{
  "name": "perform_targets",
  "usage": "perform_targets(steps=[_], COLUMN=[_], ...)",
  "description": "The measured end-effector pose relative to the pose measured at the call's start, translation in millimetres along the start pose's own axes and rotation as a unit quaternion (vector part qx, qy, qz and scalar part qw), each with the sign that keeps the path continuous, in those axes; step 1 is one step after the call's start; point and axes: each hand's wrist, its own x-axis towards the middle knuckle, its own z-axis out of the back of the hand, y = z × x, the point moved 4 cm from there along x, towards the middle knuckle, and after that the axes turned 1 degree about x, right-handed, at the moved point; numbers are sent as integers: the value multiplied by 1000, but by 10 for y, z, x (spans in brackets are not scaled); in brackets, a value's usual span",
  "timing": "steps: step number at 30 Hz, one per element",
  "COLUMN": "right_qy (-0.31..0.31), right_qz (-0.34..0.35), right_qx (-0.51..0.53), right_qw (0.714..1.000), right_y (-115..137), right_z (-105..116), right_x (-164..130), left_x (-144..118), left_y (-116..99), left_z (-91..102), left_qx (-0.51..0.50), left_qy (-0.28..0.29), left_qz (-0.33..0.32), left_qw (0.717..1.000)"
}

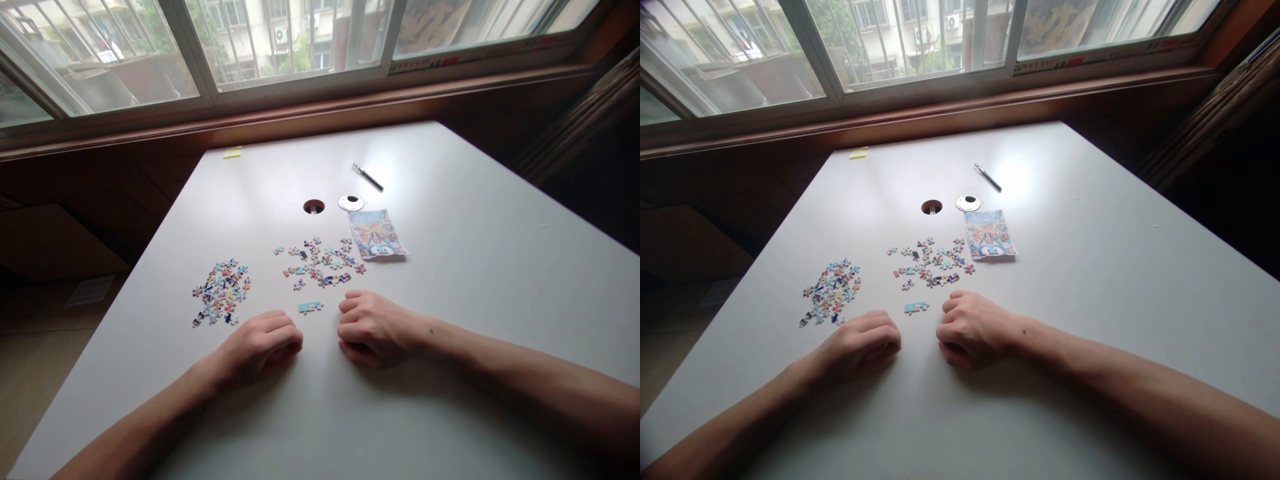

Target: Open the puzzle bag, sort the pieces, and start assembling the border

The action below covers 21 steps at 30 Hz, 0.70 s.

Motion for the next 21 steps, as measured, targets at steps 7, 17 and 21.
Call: perform_targets(steps=[7,17,21], right_qy=[-27,-54,-41], right_qz=[-9,-326,-372], right_qx=[26,-41,-35], right_qw=[999,943,927], right_y=[-5,-867,-1160], right_z=[50,684,752], right_x=[13,22,175], left_x=[6,12,14], left_y=[-5,6,13], left_z=[-30,-53,-53], left_qx=[42,53,51], left_qy=[22,19,15], left_qz=[-18,-43,-44], left_qw=[999,998,998])
